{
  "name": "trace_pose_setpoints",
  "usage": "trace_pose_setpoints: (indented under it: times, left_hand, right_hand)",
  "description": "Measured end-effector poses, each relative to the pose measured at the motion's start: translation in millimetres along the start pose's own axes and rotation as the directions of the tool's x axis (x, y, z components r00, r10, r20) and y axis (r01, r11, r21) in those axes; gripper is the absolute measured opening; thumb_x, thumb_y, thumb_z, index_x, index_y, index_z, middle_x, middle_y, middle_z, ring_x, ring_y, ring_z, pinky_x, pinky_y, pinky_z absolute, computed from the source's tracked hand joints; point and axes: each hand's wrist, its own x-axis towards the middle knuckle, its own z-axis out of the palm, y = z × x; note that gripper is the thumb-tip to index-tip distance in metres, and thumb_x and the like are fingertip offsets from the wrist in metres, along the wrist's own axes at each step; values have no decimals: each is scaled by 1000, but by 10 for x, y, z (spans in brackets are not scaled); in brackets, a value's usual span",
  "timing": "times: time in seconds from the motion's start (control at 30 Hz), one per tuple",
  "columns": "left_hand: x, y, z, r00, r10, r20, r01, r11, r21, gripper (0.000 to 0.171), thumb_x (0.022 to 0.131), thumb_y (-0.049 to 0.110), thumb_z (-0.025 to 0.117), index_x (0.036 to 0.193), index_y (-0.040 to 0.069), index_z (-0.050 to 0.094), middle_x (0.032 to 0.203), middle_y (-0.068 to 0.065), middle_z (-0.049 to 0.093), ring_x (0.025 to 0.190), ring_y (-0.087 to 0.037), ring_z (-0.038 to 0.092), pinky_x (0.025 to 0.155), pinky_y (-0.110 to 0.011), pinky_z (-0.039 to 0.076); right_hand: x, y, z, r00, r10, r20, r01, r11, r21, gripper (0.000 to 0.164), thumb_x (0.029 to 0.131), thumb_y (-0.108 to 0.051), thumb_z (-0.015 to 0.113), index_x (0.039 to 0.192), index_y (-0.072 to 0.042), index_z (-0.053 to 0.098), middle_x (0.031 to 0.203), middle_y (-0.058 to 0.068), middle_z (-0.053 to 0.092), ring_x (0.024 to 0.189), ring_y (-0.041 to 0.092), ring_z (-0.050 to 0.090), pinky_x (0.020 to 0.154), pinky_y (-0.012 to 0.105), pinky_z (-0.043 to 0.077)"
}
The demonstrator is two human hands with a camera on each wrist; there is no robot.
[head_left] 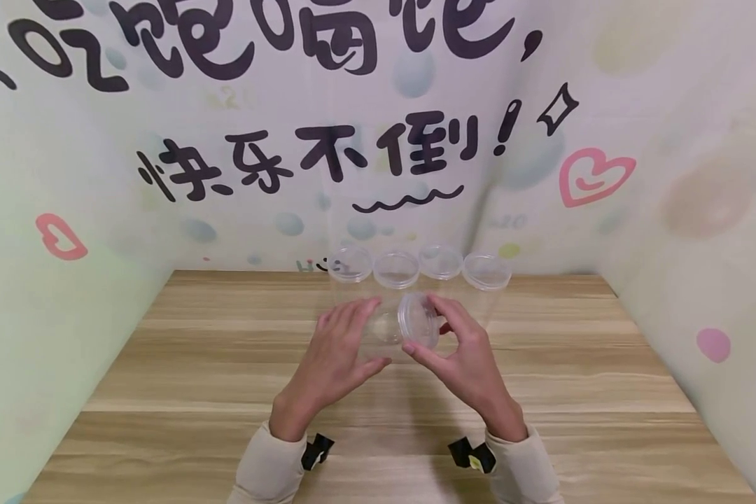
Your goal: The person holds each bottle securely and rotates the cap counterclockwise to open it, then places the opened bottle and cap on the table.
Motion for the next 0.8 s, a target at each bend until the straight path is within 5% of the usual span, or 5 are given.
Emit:
trace_pose_setpoints:
  times: [0.5,0.8]
  left_hand:
    - [-6,-30,-70,994,2,109,11,993,-116,88,73,35,88,144,7,43,136,-10,56,128,-27,51,104,-55,42]
    - [-24,-52,-101,992,0,126,11,997,-83,89,73,36,87,145,8,42,137,-9,56,129,-27,51,103,-55,43]
  right_hand:
    - [5,-14,-62,997,-13,72,11,1000,26,74,72,-12,88,137,-9,55,126,8,62,109,19,57,80,29,53]
    - [-6,6,-85,984,-25,178,18,999,44,76,79,-10,83,145,-4,46,139,6,55,118,22,55,82,30,53]
